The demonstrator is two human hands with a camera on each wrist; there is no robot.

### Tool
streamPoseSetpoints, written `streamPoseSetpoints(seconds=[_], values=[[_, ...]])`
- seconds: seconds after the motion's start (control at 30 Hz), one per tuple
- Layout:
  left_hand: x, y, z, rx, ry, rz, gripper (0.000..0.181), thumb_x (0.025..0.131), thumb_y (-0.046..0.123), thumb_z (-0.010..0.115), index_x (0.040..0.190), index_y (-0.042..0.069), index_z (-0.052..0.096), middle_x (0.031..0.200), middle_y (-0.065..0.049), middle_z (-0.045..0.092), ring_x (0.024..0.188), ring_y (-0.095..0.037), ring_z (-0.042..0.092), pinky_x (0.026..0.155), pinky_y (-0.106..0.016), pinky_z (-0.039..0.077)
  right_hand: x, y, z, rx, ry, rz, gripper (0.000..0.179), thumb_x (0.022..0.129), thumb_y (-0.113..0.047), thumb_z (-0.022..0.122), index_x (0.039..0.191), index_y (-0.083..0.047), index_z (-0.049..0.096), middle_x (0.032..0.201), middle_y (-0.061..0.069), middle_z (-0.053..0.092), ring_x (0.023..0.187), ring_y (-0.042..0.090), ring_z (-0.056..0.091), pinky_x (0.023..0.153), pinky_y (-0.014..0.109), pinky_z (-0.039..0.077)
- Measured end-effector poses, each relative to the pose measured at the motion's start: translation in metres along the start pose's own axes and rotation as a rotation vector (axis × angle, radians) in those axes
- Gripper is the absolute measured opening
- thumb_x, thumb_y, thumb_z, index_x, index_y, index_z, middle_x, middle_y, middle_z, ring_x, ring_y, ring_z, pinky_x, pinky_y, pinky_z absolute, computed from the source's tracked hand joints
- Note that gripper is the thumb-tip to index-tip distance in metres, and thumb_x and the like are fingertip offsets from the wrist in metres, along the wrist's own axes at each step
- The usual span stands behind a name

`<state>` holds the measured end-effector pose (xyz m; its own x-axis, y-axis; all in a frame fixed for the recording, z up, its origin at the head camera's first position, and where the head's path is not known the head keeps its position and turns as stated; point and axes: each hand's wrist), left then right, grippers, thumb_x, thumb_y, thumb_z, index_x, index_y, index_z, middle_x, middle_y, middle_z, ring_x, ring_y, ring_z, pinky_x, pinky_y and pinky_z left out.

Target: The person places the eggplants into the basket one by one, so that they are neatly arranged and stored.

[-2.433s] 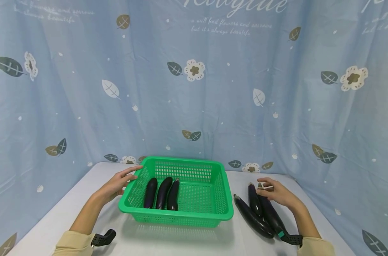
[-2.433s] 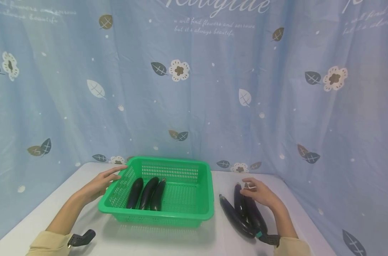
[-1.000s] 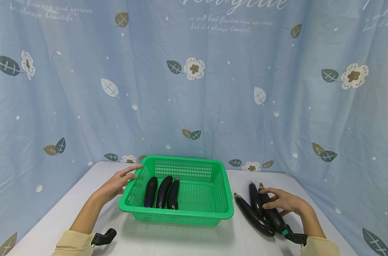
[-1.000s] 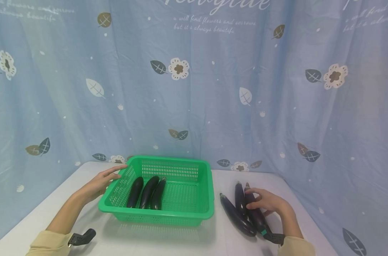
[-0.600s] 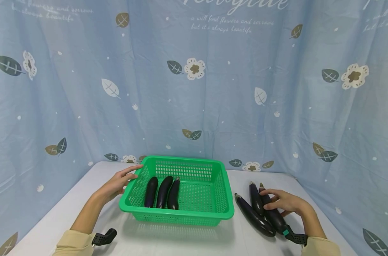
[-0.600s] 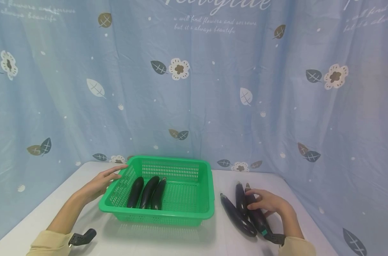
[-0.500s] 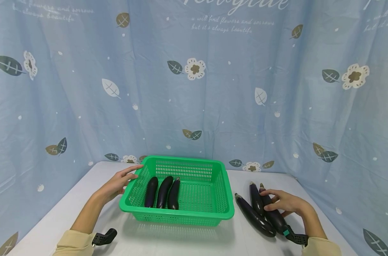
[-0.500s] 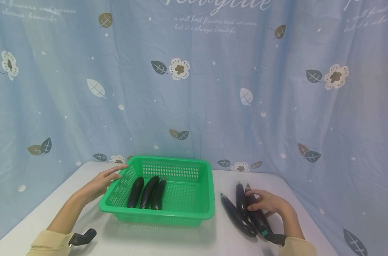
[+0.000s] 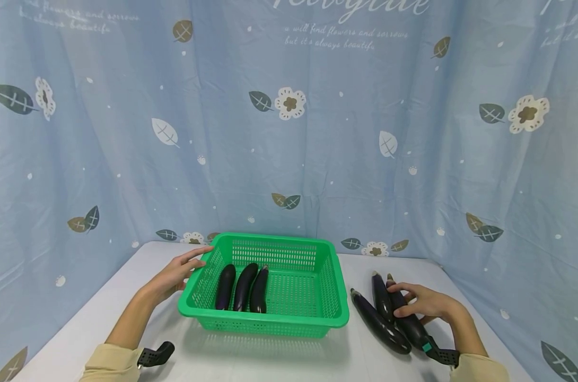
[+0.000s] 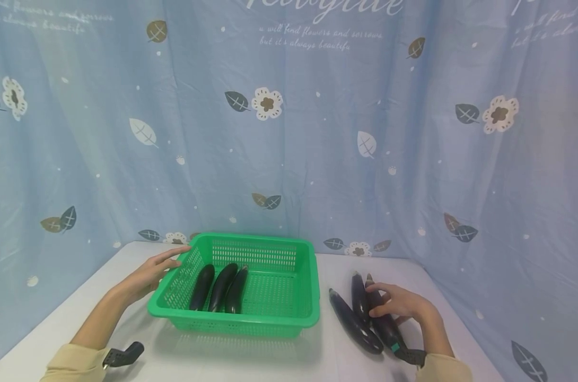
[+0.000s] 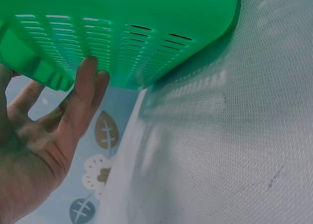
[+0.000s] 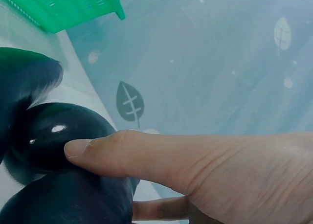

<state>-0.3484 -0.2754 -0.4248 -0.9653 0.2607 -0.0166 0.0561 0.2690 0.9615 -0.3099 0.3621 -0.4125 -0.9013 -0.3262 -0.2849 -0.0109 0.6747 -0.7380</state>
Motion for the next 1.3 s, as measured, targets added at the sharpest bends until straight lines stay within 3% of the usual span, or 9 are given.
streamPoseSetpoints(seconds=[0.17,0.83,1.3], values=[[-0.0007,0.0006,0.0000,0.014,-0.002,0.002,0.055,0.102,0.039,0.050,0.154,0.029,0.034,0.165,-0.013,0.012,0.146,-0.053,0.015,0.081,-0.038,0.049,0.0020,0.0022,0.0001,0.008,-0.002,-0.017,0.068,0.087,-0.019,0.072,0.145,-0.003,0.040,0.116,0.023,0.056,0.094,0.028,0.065,0.067,0.048,0.057],[-0.0001,0.0005,-0.0017,0.031,-0.007,-0.003,0.056,0.101,0.041,0.051,0.153,0.031,0.034,0.165,-0.013,0.012,0.146,-0.053,0.013,0.083,-0.038,0.046,0.0046,0.0019,0.0007,-0.012,0.029,-0.001,0.067,0.085,-0.019,0.071,0.143,-0.005,0.042,0.113,0.021,0.056,0.089,0.027,0.063,0.066,0.045,0.056],[-0.0003,0.0004,-0.0008,0.008,-0.003,0.005,0.055,0.102,0.039,0.051,0.153,0.030,0.034,0.164,-0.013,0.015,0.145,-0.052,0.021,0.079,-0.040,0.053,0.0057,0.0028,-0.0026,-0.062,0.094,0.009,0.069,0.084,-0.019,0.068,0.144,-0.003,0.040,0.117,0.027,0.053,0.087,0.027,0.063,0.065,0.044,0.056]])
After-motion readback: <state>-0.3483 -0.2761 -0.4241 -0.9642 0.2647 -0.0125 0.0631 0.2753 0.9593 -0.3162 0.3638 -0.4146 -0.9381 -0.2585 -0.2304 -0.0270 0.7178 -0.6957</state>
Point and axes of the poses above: each hand's wrist, its own x-axis towards the middle knuckle, its own z-axis out of the palm, y = z × x
